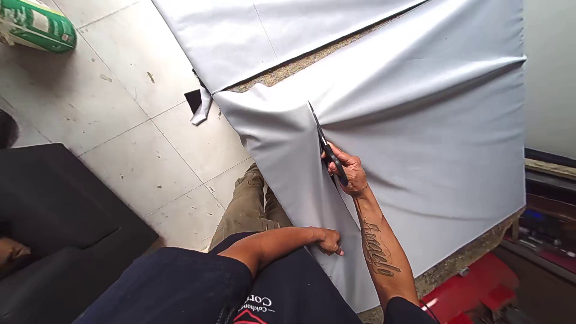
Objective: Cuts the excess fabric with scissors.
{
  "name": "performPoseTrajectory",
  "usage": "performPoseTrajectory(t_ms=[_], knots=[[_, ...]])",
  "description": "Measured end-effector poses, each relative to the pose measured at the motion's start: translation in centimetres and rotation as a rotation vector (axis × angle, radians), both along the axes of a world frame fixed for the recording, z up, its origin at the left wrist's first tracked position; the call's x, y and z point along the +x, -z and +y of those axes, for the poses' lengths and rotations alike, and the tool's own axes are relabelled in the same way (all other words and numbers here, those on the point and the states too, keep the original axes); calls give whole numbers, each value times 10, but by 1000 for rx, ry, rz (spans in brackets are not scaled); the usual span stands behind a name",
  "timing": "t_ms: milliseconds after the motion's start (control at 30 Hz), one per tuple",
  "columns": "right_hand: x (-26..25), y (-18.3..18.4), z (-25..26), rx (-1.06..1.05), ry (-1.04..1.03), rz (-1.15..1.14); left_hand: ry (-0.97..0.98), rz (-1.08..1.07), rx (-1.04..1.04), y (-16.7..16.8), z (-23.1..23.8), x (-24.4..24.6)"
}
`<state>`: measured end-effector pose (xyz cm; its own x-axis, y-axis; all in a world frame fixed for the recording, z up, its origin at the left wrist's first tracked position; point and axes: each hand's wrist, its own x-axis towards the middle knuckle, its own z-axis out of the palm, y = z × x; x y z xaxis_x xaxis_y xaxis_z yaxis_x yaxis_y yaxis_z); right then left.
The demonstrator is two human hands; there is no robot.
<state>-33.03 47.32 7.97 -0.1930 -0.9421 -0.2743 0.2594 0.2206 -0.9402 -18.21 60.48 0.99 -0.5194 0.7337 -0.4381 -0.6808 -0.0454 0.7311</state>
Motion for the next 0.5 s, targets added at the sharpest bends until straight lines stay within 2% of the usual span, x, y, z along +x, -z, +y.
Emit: performPoseTrajectory(t_ms=[200,500], knots=[[-2,-9,-47,-37,-8,-50,71,98,-27,0,-7,-4],[1,-23,-129,-40,-7,-54,91,126,-8,8,-5,-3]])
